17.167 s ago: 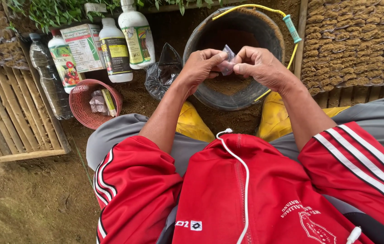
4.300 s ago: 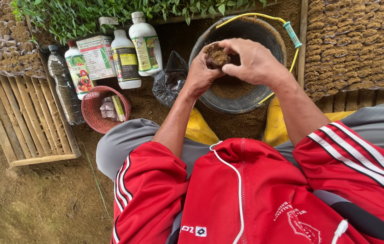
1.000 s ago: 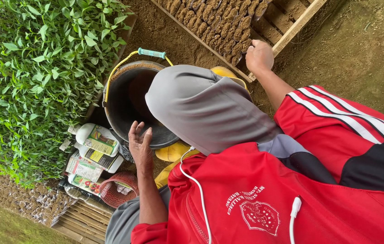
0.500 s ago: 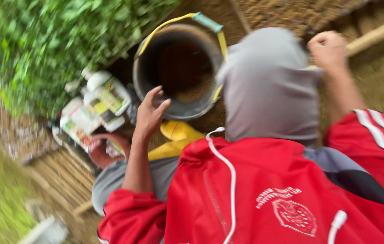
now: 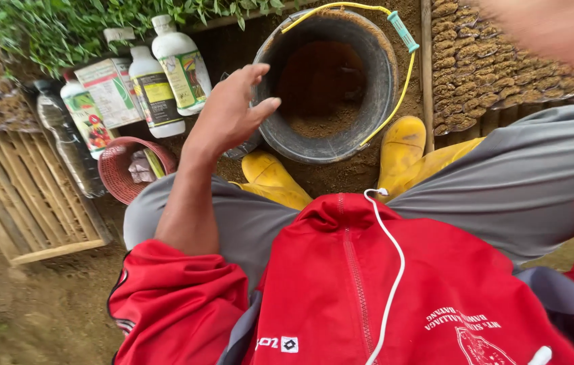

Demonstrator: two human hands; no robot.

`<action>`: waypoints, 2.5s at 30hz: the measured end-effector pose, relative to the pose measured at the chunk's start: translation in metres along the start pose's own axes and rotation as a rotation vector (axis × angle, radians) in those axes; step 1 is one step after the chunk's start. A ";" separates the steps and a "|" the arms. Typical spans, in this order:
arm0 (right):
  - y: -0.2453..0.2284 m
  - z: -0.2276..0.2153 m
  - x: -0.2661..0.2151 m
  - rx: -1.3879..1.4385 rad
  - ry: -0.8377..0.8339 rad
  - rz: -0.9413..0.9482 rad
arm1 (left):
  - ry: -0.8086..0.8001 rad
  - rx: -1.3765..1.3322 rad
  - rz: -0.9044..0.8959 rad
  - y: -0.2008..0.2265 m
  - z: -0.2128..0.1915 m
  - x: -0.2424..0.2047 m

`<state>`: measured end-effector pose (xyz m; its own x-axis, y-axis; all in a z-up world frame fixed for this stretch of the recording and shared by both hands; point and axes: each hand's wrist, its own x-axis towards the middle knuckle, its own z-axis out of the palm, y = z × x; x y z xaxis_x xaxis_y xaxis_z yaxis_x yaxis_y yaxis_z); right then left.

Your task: Filling small plastic bags with soil from a bucket and placing them in a seedling tray.

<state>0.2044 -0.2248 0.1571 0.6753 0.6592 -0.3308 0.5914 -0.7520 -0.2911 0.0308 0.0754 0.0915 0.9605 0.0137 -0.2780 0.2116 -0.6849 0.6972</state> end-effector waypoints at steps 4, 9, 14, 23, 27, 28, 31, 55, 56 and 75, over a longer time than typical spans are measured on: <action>-0.006 0.102 0.038 -0.095 -0.171 -0.062 | 0.064 0.097 0.149 0.014 0.022 0.023; 0.014 0.254 0.071 -0.454 -0.100 -0.152 | 0.071 0.129 0.176 0.025 0.026 0.032; 0.033 0.315 0.084 -0.559 -0.098 -0.123 | 0.104 0.199 0.139 0.016 0.027 0.030; -0.007 0.171 0.069 0.355 -0.211 0.181 | 0.075 0.234 0.027 0.006 0.037 0.040; -0.022 0.123 0.044 0.894 -0.176 0.287 | 0.031 0.035 -0.062 0.004 0.054 0.048; -0.024 0.119 0.041 0.899 -0.164 0.286 | 0.032 0.043 -0.053 0.009 0.055 0.047; -0.031 0.113 0.028 1.037 -0.127 0.231 | -0.114 -0.380 -0.277 0.017 0.062 0.043; -0.036 0.154 0.028 1.239 -0.131 0.267 | -0.042 -0.954 -0.365 -0.030 0.115 0.045; -0.036 0.154 0.028 1.246 -0.136 0.278 | -0.024 -0.953 -0.360 -0.026 0.112 0.043; -0.037 0.181 0.030 1.143 0.114 0.247 | 0.250 -0.977 -0.433 -0.011 0.107 0.042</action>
<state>0.1229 -0.1773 -0.0050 0.7861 0.4483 -0.4254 -0.2610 -0.3832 -0.8860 0.0496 0.0057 0.0019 0.7566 0.3366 -0.5606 0.4857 0.2847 0.8265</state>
